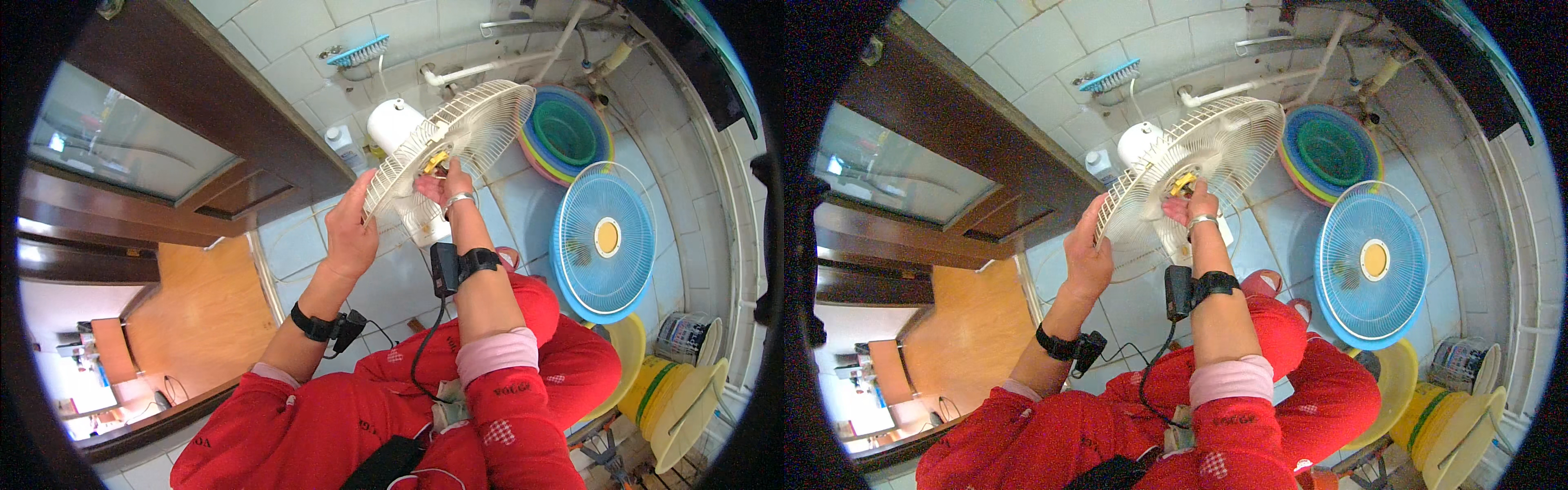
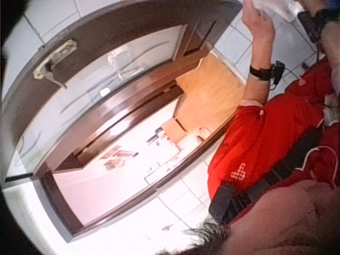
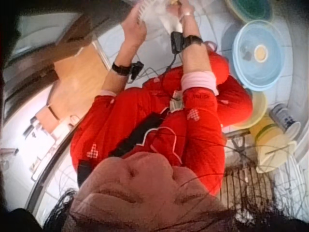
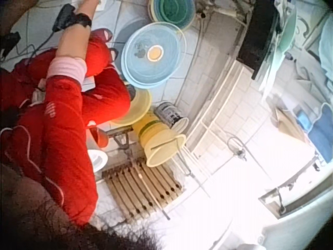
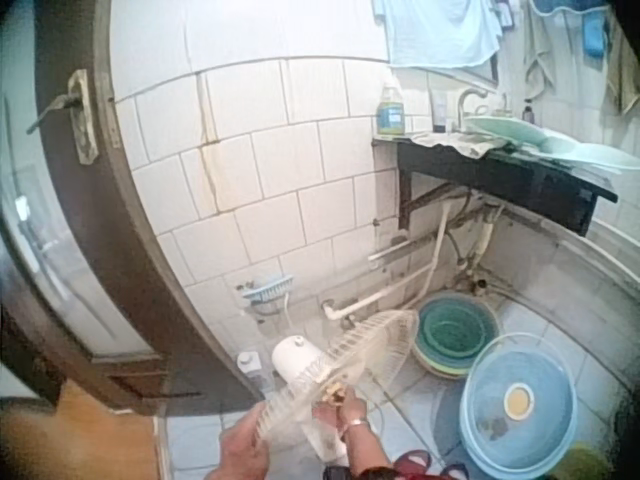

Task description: The person assembles a standing fan by attaching the fan blades to the motor hub and securing them with a nut. They then attach the front grill and wipe a cloth in a basin of water.

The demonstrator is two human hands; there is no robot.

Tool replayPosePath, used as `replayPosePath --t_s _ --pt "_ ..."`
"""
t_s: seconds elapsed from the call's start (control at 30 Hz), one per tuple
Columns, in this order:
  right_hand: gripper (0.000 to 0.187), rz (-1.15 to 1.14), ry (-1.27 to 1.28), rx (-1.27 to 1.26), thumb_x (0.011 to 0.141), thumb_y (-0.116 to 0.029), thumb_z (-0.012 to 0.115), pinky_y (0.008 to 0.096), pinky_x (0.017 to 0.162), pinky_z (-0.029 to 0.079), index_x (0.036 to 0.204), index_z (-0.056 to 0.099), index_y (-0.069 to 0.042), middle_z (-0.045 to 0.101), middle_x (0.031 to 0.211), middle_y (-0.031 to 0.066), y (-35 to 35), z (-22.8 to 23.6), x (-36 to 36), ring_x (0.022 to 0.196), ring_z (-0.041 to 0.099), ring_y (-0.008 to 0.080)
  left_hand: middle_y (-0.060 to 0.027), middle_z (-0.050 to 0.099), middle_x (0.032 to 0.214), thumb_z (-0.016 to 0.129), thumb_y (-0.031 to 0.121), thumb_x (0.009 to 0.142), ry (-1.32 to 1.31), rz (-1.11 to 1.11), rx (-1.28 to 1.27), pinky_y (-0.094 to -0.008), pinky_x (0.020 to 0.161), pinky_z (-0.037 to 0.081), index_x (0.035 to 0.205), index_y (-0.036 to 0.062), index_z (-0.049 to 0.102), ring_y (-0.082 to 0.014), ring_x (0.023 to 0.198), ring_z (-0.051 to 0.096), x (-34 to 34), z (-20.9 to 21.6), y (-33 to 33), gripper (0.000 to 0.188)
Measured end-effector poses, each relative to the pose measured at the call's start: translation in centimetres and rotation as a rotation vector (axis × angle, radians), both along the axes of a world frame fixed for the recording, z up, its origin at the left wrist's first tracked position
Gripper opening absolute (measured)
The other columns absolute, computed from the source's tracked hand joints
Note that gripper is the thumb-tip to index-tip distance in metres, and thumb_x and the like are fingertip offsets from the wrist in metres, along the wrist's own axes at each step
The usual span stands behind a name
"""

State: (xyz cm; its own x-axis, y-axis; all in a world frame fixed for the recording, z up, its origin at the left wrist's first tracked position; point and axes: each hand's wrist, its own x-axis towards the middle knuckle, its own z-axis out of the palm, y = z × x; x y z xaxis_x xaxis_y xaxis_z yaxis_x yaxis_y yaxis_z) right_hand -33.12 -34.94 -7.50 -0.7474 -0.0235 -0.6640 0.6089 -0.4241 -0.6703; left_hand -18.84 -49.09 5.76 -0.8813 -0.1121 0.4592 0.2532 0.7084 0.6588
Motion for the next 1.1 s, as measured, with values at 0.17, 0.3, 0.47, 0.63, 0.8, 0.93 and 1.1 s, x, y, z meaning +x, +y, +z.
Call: replayPosePath --t_s 0.17,0.3,0.47,0.63,0.8,0.93,1.1 --pt "0.043 -0.075 0.344 0.499 0.090 -0.039 0.058 0.0360 0.044 0.053 0.098 0.058 0.004 0.066 0.076 0.0204 -1.4 -1.4 0.1 0.050 0.064 0.0276 -0.0228 0.061 0.115 0.052 -0.016 0.071 0.028 0.004 -0.023 -0.0381 0.088 0.050 0.128 0.0035 0.052 -0.0375 0.106 0.061 -0.1 -0.1 0.2 0.060" --pt "0.044 -0.004 -0.006 -0.164 0.091 -0.039 0.056 0.0367 0.047 0.056 0.099 0.057 0.005 0.066 0.077 0.0191 0.3 -1.9 -1.2 0.055 0.065 0.0269 -0.0230 0.062 0.114 0.052 -0.015 0.071 0.040 0.000 -0.009 -0.0382 0.089 0.050 0.128 0.0035 0.052 -0.0375 0.105 0.062 0.0 -0.1 0.1 0.061" --pt "0.040 -0.071 -0.173 -0.342 0.093 -0.035 0.054 0.0324 0.052 0.058 0.101 0.055 0.004 0.065 0.083 0.0171 0.3 -1.8 -0.3 0.061 0.064 0.0240 -0.0230 0.062 0.114 0.052 -0.016 0.071 0.027 0.019 -0.014 -0.0381 0.088 0.050 0.128 0.0034 0.052 -0.0371 0.104 0.063 0.0 -0.1 0.0 0.060" --pt "0.040 -0.152 0.526 0.675 0.081 -0.024 0.068 0.0326 0.055 0.055 0.112 0.056 -0.002 0.065 0.089 0.0130 -1.8 -2.0 0.5 0.068 0.065 0.0210 -0.0236 0.061 0.115 0.051 -0.016 0.070 0.054 0.001 -0.010 -0.0382 0.089 0.050 0.128 0.0030 0.052 -0.0376 0.106 0.062 -0.1 0.0 0.4 0.061" --pt "0.035 -0.026 0.392 0.409 0.092 -0.027 0.057 0.0331 0.052 0.057 0.103 0.055 0.006 0.065 0.080 0.0159 -1.1 -1.2 0.6 0.061 0.066 0.0231 -0.0241 0.060 0.117 0.051 -0.016 0.070 0.043 0.000 -0.010 -0.0377 0.091 0.049 0.127 0.0020 0.052 -0.0372 0.108 0.061 -0.1 0.0 0.2 0.060" --pt "0.044 -0.067 0.026 -0.175 0.098 -0.035 0.047 0.0337 0.049 0.058 0.098 0.054 0.009 0.065 0.073 0.0184 0.0 0.3 0.4 0.058 0.066 0.0254 -0.0241 0.060 0.118 0.050 -0.016 0.069 0.026 0.000 0.032 -0.0375 0.091 0.049 0.127 0.0016 0.053 -0.0370 0.109 0.061 -0.2 -0.1 0.0 0.060" --pt "0.047 -0.059 0.006 0.081 0.095 -0.041 0.047 0.0350 0.052 0.059 0.104 0.054 0.004 0.063 0.081 0.0161 -0.1 -0.2 0.2 0.058 0.065 0.0249 -0.0234 0.061 0.116 0.052 -0.016 0.070 0.049 -0.003 0.002 -0.0366 0.090 0.050 0.128 0.0023 0.052 -0.0368 0.107 0.061 -0.2 0.0 0.1 0.060"
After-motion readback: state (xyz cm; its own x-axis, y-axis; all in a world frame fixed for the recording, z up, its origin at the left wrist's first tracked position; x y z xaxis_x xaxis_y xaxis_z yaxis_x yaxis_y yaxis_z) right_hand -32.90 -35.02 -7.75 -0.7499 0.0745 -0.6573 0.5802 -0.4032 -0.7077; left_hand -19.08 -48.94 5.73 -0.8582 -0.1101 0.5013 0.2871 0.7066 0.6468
